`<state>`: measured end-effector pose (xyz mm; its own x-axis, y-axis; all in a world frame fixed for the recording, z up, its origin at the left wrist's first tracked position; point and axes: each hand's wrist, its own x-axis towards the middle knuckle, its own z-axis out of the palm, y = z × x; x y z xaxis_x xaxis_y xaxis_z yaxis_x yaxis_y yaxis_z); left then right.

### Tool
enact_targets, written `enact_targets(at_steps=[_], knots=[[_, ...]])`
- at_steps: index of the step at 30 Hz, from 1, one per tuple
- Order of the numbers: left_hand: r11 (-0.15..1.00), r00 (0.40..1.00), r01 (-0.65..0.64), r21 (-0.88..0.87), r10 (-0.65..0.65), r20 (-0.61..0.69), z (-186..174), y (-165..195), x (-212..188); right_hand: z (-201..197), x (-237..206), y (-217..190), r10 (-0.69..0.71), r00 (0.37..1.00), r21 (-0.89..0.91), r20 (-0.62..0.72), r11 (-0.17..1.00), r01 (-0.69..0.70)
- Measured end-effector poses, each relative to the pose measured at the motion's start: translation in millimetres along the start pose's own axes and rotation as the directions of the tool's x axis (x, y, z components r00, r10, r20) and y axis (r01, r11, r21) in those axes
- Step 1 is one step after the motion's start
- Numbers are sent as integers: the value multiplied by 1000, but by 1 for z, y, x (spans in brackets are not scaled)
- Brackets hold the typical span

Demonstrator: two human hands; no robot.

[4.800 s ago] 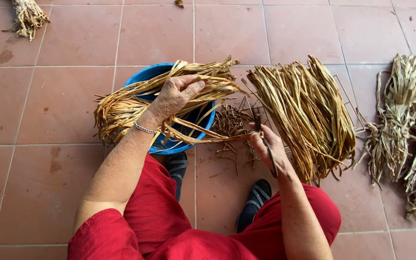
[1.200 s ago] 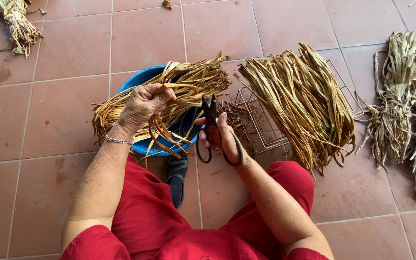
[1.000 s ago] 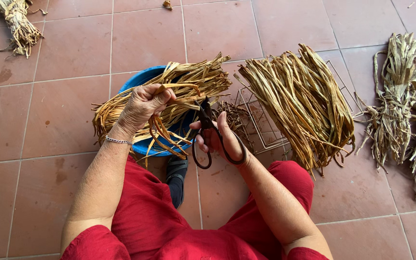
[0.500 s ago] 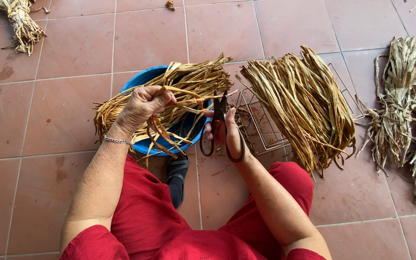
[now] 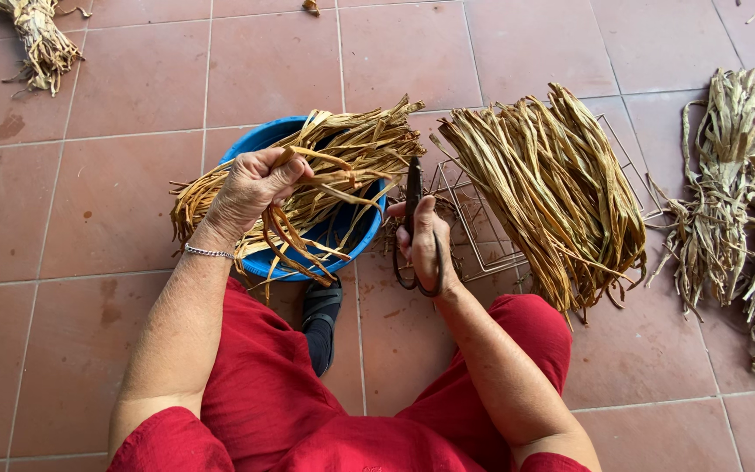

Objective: The person sits on a tiled floor and uses shears to trim dried plant strips. They pick up strips from a blue basin, cut them, and place the trimmed pieces onto a wire rack.

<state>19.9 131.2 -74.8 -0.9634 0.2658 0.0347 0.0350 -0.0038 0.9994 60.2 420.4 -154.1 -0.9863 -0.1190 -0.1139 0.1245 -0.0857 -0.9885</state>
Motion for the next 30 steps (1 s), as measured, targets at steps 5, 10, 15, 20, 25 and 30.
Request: enact_targets(at_steps=[5, 10, 15, 20, 25, 30], knots=[[997, 996, -60, -56, 56, -76, -9, -4, 3, -3, -4, 6, 65, 997, 93, 42, 993, -69], [991, 991, -68, -116, 53, -124, -15, -5, 4, 8, -11, 27, 305, 932, 54, 195, 946, -321], [987, 993, -74, -140, 60, -99, -9, -3, 2, 13, -4, 36, 346, 878, 166, 330, 895, -415], [992, 998, -59, -115, 58, -15, -3, 1, -2, 11, 1, 28, 237, 902, 162, 360, 937, -310], [991, 998, -58, -121, 58, -1, -4, 3, -5, 13, 1, 29, 257, 931, 245, 258, 915, -320], [976, 997, -70, -206, 65, -28, -8, 2, -3, 10, 3, 37, 304, 941, 180, 151, 927, -328]])
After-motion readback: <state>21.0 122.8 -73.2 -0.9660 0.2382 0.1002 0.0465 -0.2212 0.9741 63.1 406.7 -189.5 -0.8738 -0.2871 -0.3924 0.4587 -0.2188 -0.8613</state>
